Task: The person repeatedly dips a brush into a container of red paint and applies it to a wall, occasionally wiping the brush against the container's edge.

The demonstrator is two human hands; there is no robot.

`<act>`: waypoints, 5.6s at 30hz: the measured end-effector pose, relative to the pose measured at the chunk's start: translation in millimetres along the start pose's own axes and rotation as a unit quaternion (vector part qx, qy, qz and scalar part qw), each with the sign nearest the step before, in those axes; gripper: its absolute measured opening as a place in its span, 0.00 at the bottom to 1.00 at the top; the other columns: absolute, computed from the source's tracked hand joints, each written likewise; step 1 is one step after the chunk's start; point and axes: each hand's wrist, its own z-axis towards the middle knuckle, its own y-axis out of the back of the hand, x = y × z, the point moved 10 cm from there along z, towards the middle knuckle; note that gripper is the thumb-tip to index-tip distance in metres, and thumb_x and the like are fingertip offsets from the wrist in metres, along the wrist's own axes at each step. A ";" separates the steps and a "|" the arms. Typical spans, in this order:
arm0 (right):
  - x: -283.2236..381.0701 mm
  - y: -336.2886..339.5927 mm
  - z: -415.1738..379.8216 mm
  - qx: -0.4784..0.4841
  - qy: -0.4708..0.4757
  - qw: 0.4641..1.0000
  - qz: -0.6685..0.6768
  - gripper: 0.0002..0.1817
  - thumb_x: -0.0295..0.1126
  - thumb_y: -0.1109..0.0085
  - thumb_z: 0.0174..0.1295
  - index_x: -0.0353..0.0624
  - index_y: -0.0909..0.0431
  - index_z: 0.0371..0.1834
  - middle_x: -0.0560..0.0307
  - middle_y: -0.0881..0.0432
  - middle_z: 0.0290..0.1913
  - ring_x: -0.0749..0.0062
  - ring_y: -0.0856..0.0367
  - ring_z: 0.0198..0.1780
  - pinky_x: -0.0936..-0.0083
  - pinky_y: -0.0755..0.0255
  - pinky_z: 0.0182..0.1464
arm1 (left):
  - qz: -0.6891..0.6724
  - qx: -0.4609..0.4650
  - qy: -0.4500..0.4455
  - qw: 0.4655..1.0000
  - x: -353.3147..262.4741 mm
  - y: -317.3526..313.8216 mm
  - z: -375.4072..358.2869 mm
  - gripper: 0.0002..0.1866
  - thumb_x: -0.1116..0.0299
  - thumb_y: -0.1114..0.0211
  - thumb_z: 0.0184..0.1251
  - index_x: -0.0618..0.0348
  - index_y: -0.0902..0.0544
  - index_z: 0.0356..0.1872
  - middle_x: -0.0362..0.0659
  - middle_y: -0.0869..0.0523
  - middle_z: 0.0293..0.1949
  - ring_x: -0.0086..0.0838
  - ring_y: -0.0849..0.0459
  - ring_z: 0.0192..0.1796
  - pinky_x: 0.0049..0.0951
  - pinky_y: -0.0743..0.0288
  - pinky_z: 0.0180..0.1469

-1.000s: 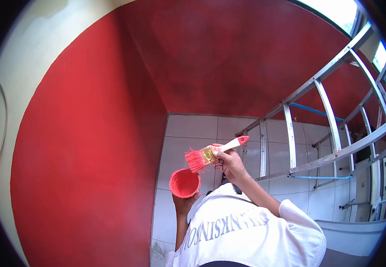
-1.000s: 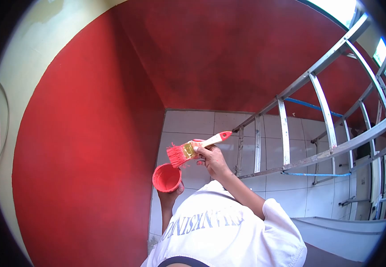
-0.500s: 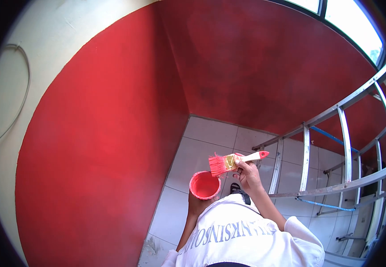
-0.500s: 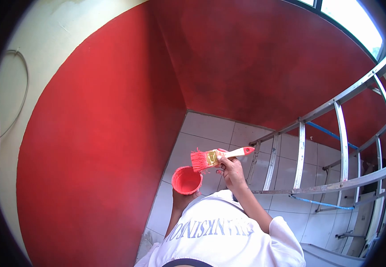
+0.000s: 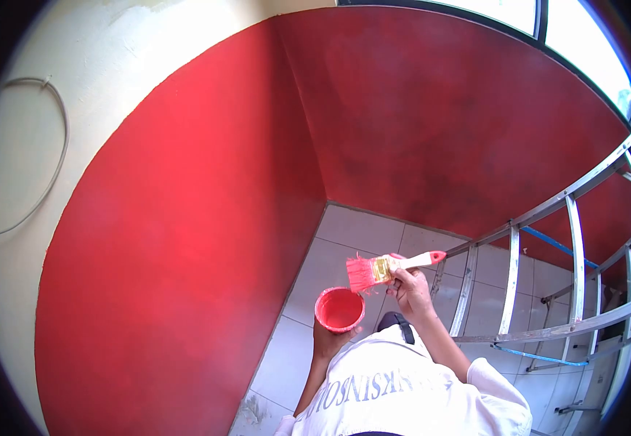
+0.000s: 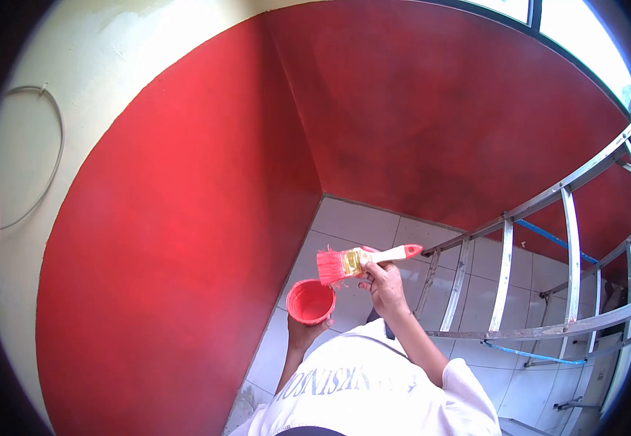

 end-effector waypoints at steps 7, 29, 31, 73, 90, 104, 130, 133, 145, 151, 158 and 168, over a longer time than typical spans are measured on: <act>102.4 -56.9 -6.2 0.063 0.179 0.979 -0.070 0.22 0.27 0.32 0.60 0.33 0.24 0.57 0.54 0.15 0.43 0.80 0.18 0.36 0.83 0.24 0.29 | 0.026 -0.029 -0.012 0.999 -34.9 -7.3 43.8 0.48 0.64 0.12 0.35 0.59 0.29 0.63 0.46 0.20 0.59 0.36 0.21 0.61 0.37 0.27 0.63; 190.1 -153.9 146.4 0.253 0.307 0.804 -0.443 0.12 0.23 0.34 0.50 0.39 0.16 0.40 0.55 0.13 0.38 0.70 0.13 0.33 0.77 0.20 0.36 | 0.209 -0.058 -0.145 0.965 -74.7 -42.5 250.8 0.44 0.61 0.13 0.35 0.57 0.26 0.59 0.45 0.18 0.53 0.35 0.18 0.55 0.36 0.24 0.58; 195.6 -158.5 160.3 0.266 0.311 0.780 -0.473 0.11 0.23 0.35 0.50 0.38 0.16 0.39 0.54 0.13 0.37 0.69 0.14 0.31 0.77 0.21 0.35 | 0.240 -0.013 -0.133 0.961 -57.5 -47.5 270.1 0.49 0.56 0.13 0.35 0.56 0.30 0.62 0.47 0.20 0.55 0.39 0.19 0.56 0.39 0.24 0.58; 184.1 -224.7 337.7 0.210 0.316 0.839 -0.390 0.14 0.21 0.34 0.51 0.40 0.16 0.42 0.56 0.12 0.36 0.73 0.13 0.34 0.77 0.21 0.35 | 0.122 -0.022 -0.102 0.987 -15.0 44.9 440.8 0.47 0.63 0.12 0.36 0.59 0.29 0.61 0.48 0.20 0.56 0.37 0.18 0.57 0.37 0.23 0.58; 49.4 -141.0 454.7 -0.042 -0.065 0.995 0.062 0.22 0.31 0.38 0.64 0.44 0.30 0.61 0.61 0.17 0.45 0.80 0.18 0.37 0.83 0.32 0.25 | 0.128 -0.123 -0.004 0.984 47.6 152.8 436.6 0.46 0.66 0.14 0.39 0.60 0.29 0.63 0.46 0.20 0.58 0.35 0.19 0.59 0.37 0.25 0.61; -9.4 -64.5 512.5 0.039 -0.060 0.996 0.056 0.19 0.25 0.39 0.60 0.44 0.28 0.55 0.57 0.19 0.51 0.70 0.17 0.46 0.74 0.23 0.27 | 0.089 -0.286 0.119 0.947 120.2 123.3 284.6 0.47 0.68 0.14 0.41 0.62 0.33 0.64 0.47 0.17 0.48 0.32 0.14 0.45 0.33 0.17 0.50; -24.6 -51.0 537.2 0.087 -0.030 0.996 0.004 0.18 0.25 0.40 0.63 0.41 0.27 0.56 0.56 0.19 0.50 0.71 0.17 0.44 0.72 0.20 0.32 | 0.061 -0.398 0.129 0.906 153.9 66.0 245.9 0.50 0.55 0.12 0.35 0.59 0.30 0.63 0.42 0.18 0.49 0.33 0.18 0.52 0.37 0.24 0.57; -25.1 -47.9 532.6 0.090 -0.033 0.995 0.028 0.19 0.25 0.37 0.63 0.37 0.26 0.57 0.52 0.18 0.50 0.70 0.16 0.45 0.73 0.17 0.33 | 0.063 -0.391 0.139 0.907 155.0 65.4 243.5 0.50 0.54 0.13 0.35 0.59 0.30 0.63 0.42 0.18 0.49 0.34 0.18 0.52 0.38 0.25 0.58; -31.7 -39.9 532.7 0.065 -0.057 0.996 0.013 0.19 0.25 0.37 0.63 0.37 0.26 0.57 0.53 0.18 0.50 0.71 0.16 0.44 0.75 0.18 0.32 | 0.077 -0.320 0.180 0.927 148.4 59.7 249.8 0.59 0.68 0.12 0.37 0.59 0.43 0.71 0.45 0.20 0.55 0.34 0.19 0.56 0.37 0.23 0.60; -31.7 -42.8 532.3 0.086 -0.055 0.994 0.025 0.19 0.25 0.37 0.63 0.36 0.26 0.57 0.53 0.17 0.50 0.71 0.16 0.44 0.75 0.18 0.32 | 0.043 -0.326 0.173 0.929 139.7 53.4 263.4 0.53 0.69 0.13 0.38 0.60 0.37 0.68 0.45 0.18 0.53 0.34 0.18 0.56 0.36 0.23 0.59; -32.6 -44.1 531.7 0.083 -0.067 0.994 0.030 0.19 0.26 0.37 0.63 0.37 0.26 0.57 0.55 0.17 0.48 0.72 0.16 0.44 0.76 0.18 0.32 | 0.039 -0.337 0.192 0.921 136.2 56.7 264.5 0.47 0.70 0.13 0.39 0.60 0.31 0.64 0.44 0.17 0.51 0.33 0.17 0.53 0.34 0.21 0.56; -30.4 -45.8 523.5 0.040 -0.125 0.991 0.007 0.17 0.21 0.41 0.63 0.39 0.26 0.55 0.54 0.20 0.51 0.70 0.17 0.46 0.75 0.18 0.32 | 0.058 -0.230 0.163 0.958 103.2 73.7 354.2 0.44 0.69 0.15 0.43 0.61 0.30 0.64 0.44 0.16 0.51 0.32 0.17 0.52 0.34 0.21 0.56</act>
